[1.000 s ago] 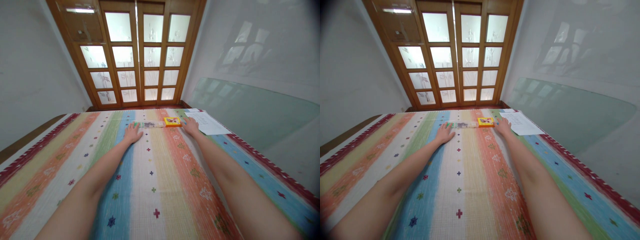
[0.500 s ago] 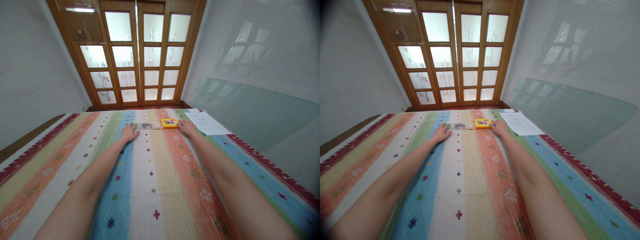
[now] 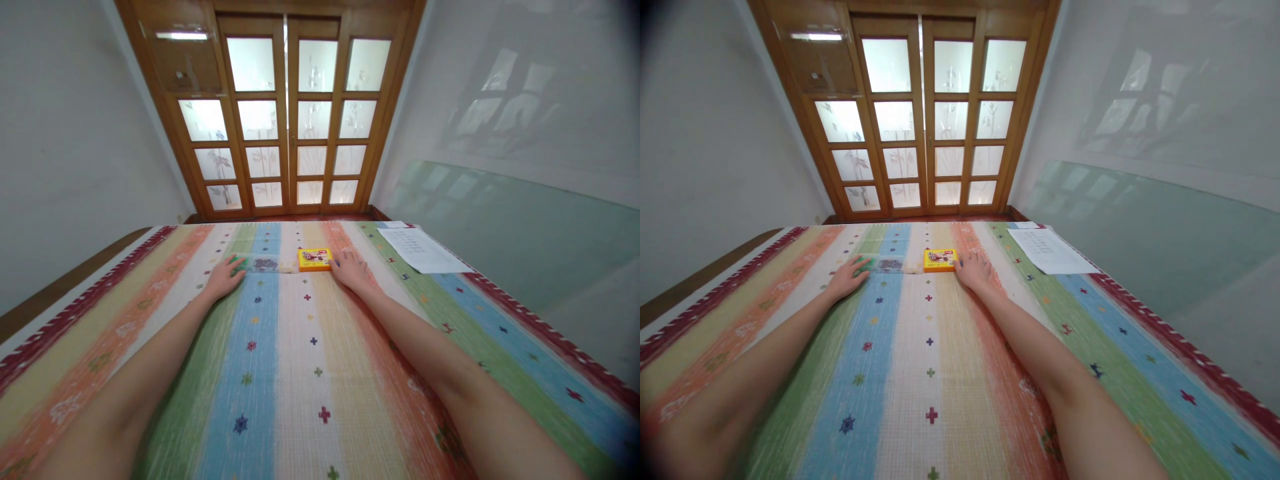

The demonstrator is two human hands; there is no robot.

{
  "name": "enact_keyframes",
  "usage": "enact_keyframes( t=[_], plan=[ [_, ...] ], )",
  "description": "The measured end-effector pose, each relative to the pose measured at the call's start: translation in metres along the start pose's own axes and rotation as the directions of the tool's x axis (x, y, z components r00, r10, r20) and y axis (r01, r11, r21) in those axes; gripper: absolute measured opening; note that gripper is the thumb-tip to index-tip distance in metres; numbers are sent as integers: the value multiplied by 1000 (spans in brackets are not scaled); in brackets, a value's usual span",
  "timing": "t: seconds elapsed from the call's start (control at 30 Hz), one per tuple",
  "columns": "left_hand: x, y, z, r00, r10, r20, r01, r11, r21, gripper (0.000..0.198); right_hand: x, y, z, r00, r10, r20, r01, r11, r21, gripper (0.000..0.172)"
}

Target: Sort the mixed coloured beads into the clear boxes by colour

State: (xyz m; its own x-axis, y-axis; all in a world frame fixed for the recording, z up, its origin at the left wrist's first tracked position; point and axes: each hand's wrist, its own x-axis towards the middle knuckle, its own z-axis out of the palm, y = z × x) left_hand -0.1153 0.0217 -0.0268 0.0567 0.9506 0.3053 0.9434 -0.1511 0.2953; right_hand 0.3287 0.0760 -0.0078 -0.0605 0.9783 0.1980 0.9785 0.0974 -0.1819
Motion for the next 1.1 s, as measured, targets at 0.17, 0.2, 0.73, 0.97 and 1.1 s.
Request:
enact_keyframes(
  t=[0.17, 0.2, 0.73, 0.97, 1.1],
  plan=[
    [-15, -18, -13, 984, -148, -96, 152, 988, 38, 50, -11, -41, 8, 999, -31, -21, 32, 999, 27, 51],
    [-15, -20, -13, 978, -171, -115, 178, 983, 50, 49, -12, -47, 9, 999, -32, -30, 33, 999, 42, 51],
    [-34, 61, -11, 976, 214, -36, -207, 969, 133, 41, -42, -8, -12, 934, -357, -1, 357, 932, 65, 54],
    [-30, 99, 9, 984, 145, 106, -160, 975, 153, 58, -62, -13, -25, 915, -403, 8, 401, 913, 76, 44],
    [-25, 96, 13, 984, 127, 123, -146, 977, 157, 58, -72, -18, -31, 918, -395, 10, 393, 915, 85, 39]
  ],
)
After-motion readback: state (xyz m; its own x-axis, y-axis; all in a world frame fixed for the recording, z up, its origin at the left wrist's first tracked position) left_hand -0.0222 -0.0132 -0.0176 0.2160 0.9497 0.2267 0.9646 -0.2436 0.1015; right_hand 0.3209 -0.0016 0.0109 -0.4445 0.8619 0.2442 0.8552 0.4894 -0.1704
